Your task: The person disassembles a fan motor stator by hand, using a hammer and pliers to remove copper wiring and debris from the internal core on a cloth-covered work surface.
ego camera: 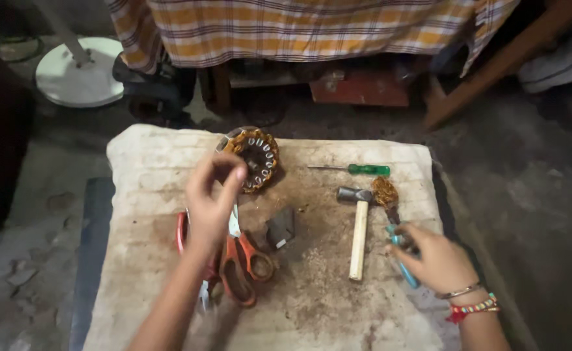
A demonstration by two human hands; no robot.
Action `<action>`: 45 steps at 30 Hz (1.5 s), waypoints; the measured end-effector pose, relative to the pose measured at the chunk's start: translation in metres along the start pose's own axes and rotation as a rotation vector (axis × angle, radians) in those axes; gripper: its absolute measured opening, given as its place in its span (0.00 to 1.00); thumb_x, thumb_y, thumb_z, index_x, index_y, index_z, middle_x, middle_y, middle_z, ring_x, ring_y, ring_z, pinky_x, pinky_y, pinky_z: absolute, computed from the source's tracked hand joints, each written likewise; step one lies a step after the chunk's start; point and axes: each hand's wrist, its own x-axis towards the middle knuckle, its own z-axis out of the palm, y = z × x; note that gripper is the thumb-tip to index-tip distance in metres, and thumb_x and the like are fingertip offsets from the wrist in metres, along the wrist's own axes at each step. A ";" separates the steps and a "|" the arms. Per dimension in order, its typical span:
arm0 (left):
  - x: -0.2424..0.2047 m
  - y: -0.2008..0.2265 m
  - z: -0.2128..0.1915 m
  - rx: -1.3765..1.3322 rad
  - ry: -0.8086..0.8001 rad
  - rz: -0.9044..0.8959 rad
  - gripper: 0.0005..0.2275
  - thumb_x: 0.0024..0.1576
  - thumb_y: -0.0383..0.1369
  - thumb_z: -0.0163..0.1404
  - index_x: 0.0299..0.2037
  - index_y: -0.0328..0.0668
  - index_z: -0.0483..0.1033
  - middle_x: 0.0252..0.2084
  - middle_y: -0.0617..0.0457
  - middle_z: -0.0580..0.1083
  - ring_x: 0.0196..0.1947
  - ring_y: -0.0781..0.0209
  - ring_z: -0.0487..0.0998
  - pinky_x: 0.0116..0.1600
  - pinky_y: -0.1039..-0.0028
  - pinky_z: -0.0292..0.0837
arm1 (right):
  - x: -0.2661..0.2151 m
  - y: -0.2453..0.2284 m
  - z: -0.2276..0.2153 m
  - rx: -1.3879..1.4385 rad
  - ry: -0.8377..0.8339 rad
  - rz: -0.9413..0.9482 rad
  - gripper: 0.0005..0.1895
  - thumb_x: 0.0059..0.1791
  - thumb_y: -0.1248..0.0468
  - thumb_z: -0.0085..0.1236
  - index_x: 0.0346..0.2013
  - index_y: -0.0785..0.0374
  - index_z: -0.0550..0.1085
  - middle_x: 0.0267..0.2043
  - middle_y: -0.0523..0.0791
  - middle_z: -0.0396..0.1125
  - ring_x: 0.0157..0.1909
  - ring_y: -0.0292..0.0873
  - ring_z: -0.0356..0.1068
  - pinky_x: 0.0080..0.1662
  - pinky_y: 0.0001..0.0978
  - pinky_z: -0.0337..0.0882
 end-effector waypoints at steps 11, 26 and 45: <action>0.039 -0.092 0.007 0.325 0.095 -0.105 0.21 0.52 0.29 0.59 0.57 0.41 0.71 0.50 0.42 0.80 0.52 0.49 0.82 0.58 0.65 0.75 | 0.032 0.068 0.069 -0.203 0.113 0.007 0.38 0.36 0.44 0.65 0.54 0.59 0.67 0.45 0.55 0.72 0.45 0.60 0.75 0.47 0.51 0.75; 0.015 -0.100 0.011 0.240 0.202 0.088 0.26 0.57 0.26 0.54 0.67 0.37 0.62 0.60 0.37 0.73 0.62 0.44 0.75 0.66 0.62 0.68 | 0.027 0.063 0.037 1.197 -0.352 -0.161 0.29 0.46 0.64 0.45 0.62 0.65 0.69 0.64 0.50 0.69 0.61 0.46 0.70 0.57 0.47 0.73; 0.014 -0.107 0.007 0.129 0.198 0.024 0.28 0.55 0.24 0.55 0.67 0.38 0.64 0.59 0.39 0.75 0.60 0.49 0.77 0.64 0.65 0.70 | 0.126 -0.195 -0.002 0.630 -0.772 -0.155 0.29 0.42 0.62 0.48 0.59 0.60 0.75 0.29 0.38 0.66 0.33 0.31 0.66 0.38 0.30 0.70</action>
